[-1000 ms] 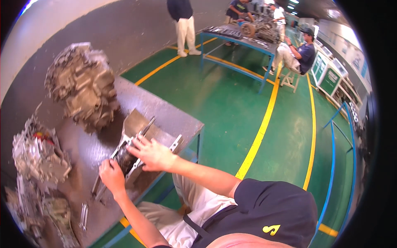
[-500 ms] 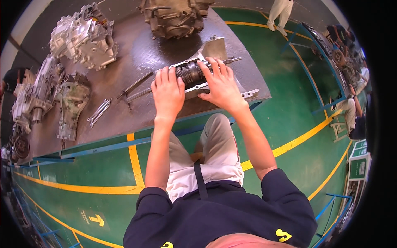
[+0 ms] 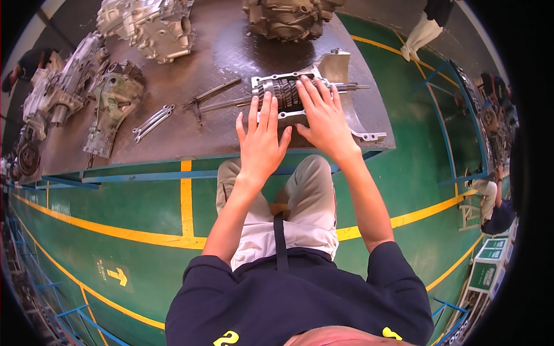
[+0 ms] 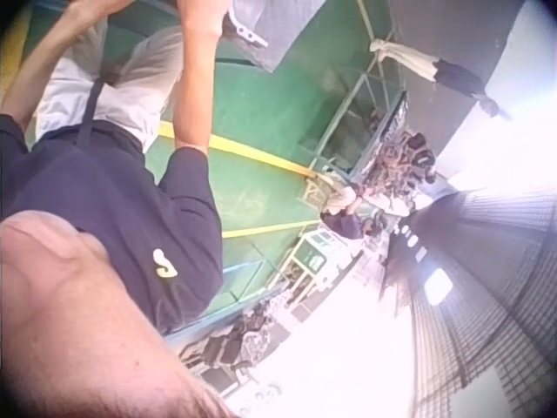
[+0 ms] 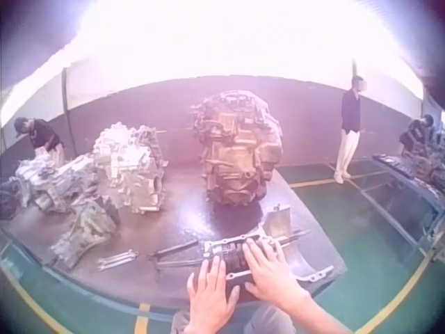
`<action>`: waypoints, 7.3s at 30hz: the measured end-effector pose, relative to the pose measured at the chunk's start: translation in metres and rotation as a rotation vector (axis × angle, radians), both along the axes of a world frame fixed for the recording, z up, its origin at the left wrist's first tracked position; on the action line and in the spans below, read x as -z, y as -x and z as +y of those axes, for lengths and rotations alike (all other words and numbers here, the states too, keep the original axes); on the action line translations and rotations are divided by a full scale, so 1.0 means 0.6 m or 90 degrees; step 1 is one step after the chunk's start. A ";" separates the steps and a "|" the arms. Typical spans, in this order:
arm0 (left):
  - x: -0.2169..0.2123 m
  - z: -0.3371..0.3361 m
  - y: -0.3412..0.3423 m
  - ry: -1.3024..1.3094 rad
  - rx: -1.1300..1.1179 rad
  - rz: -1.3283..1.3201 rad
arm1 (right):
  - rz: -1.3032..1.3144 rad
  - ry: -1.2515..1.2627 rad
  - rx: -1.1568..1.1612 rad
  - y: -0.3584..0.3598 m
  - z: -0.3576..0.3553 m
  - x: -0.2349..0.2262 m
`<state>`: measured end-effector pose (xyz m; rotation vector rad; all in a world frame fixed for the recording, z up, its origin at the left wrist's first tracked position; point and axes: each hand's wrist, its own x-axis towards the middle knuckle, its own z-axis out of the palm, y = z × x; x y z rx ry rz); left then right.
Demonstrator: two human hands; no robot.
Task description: The person manipulates gears and shafts within a metal housing on a workbench, rotating the assembly by hand to check its movement.
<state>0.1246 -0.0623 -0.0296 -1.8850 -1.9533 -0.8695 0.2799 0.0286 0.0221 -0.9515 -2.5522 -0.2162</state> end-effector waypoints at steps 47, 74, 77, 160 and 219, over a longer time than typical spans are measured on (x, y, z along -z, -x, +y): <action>-0.100 0.259 0.127 0.308 0.111 0.006 | -0.133 0.436 -0.105 0.106 0.149 -0.097; -0.028 0.095 0.015 -0.099 0.000 0.058 | -0.112 -0.024 -0.160 0.000 0.019 -0.069; -0.035 0.040 -0.001 -0.118 0.013 0.012 | -0.041 0.098 -0.108 0.016 0.009 -0.084; -0.152 0.104 0.095 -0.099 0.093 -0.241 | 0.126 -0.131 0.004 0.164 -0.039 0.080; -0.045 0.147 0.162 0.371 -0.093 -0.180 | -0.113 0.361 -0.176 0.102 0.148 -0.071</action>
